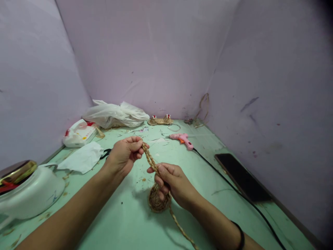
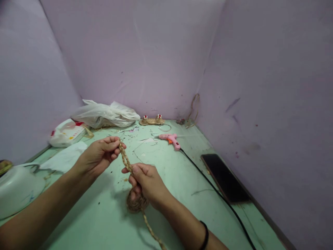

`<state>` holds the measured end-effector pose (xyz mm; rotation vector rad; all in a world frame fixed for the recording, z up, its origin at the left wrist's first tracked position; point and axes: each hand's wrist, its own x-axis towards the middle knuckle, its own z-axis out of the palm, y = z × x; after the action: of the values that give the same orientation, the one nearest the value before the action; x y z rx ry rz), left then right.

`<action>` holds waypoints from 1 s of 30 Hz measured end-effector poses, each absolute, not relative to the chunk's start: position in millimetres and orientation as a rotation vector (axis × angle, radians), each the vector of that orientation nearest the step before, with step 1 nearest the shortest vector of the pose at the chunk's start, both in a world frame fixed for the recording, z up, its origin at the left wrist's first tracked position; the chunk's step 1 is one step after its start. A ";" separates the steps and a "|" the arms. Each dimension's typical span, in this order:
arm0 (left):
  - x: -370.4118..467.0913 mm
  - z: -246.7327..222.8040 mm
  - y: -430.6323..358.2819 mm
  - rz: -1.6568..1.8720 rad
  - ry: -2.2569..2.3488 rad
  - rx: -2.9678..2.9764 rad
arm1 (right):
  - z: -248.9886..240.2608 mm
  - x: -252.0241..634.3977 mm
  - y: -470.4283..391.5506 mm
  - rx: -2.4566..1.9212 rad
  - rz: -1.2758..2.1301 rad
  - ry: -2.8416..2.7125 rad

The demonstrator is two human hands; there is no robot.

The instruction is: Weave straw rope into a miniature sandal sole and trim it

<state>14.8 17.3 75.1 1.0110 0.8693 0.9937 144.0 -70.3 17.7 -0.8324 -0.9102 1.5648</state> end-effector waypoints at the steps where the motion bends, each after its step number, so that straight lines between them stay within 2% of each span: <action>1: 13.0 75.5 19.5 0.997 0.875 1.030 | 17.7 145.9 -69.3 -0.796 1.644 -0.874; 6: 2.3 78.0 27.9 1.012 0.896 1.121 | 15.4 154.5 -65.1 -0.695 1.910 -0.785; 13: -3.9 88.4 32.5 1.127 0.934 1.114 | 10.8 148.5 -69.2 -0.859 1.709 -1.016; 20: 2.8 77.2 41.7 1.022 0.993 0.971 | 18.4 142.5 -76.9 -0.911 1.537 -1.220; 30: -4.7 65.8 60.8 0.989 1.032 1.006 | 18.6 149.6 -68.9 -0.971 1.728 -0.869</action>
<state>-4.7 60.8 65.8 1.0056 1.0324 0.9891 149.6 -68.9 18.6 -0.9709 -0.8688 1.7282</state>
